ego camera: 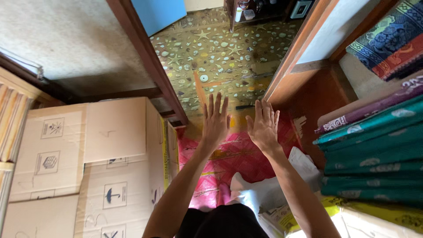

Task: The person opens a skylight window, then walks to a plastic storage unit and opens and closes several drawers in sequence.

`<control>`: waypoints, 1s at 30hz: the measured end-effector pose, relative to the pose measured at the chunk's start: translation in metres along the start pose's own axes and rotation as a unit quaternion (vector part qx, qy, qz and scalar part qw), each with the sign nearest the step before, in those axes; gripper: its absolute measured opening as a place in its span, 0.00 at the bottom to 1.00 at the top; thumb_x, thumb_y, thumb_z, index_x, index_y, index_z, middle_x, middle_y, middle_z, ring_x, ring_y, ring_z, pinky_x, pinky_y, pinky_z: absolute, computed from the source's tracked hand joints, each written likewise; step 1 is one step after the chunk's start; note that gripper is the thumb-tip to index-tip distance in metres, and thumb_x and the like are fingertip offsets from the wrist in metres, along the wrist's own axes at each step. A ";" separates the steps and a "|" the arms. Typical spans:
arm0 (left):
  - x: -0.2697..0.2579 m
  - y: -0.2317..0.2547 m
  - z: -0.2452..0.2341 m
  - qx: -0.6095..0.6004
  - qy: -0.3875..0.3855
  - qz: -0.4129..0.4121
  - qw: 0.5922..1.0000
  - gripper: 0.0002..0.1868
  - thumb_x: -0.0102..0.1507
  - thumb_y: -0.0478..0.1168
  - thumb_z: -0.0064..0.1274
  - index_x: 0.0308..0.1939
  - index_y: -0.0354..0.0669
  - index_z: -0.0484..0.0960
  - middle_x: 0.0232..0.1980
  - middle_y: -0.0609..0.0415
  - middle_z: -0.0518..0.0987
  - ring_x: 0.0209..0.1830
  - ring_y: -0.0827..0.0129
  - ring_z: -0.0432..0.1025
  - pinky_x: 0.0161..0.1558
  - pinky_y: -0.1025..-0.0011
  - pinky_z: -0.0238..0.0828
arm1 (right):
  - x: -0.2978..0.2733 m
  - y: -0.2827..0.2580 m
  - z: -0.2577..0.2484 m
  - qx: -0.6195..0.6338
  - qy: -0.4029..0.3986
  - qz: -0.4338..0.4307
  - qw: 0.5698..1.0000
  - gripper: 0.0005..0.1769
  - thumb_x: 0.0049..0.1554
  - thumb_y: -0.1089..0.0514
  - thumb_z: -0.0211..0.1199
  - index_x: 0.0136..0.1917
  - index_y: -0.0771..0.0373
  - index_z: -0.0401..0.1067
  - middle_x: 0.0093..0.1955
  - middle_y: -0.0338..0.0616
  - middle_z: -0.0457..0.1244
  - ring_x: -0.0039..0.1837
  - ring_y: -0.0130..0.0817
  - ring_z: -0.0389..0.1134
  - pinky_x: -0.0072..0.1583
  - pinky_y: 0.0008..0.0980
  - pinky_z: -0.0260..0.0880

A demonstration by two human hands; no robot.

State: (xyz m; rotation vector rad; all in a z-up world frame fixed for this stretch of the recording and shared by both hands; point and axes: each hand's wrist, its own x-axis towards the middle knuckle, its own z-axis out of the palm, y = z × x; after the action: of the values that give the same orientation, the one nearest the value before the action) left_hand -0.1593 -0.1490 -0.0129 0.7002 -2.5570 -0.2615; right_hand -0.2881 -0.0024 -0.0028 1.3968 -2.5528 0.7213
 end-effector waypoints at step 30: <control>0.254 -0.062 0.094 -0.087 -0.057 0.104 0.989 0.36 0.68 0.43 0.50 0.78 0.42 0.58 0.83 0.40 0.51 0.84 0.42 0.41 0.78 0.39 0.37 | 0.209 0.070 0.073 -0.052 0.007 0.124 0.991 0.39 0.64 0.45 0.55 0.79 0.71 0.52 0.80 0.66 0.48 0.81 0.61 0.48 0.77 0.67 0.42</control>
State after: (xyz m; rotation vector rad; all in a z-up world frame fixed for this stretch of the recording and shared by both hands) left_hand -0.3706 -0.3289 -0.0135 0.3605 -2.6480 -0.4595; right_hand -0.4554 -0.1632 -0.0181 1.0524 -2.7390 0.6179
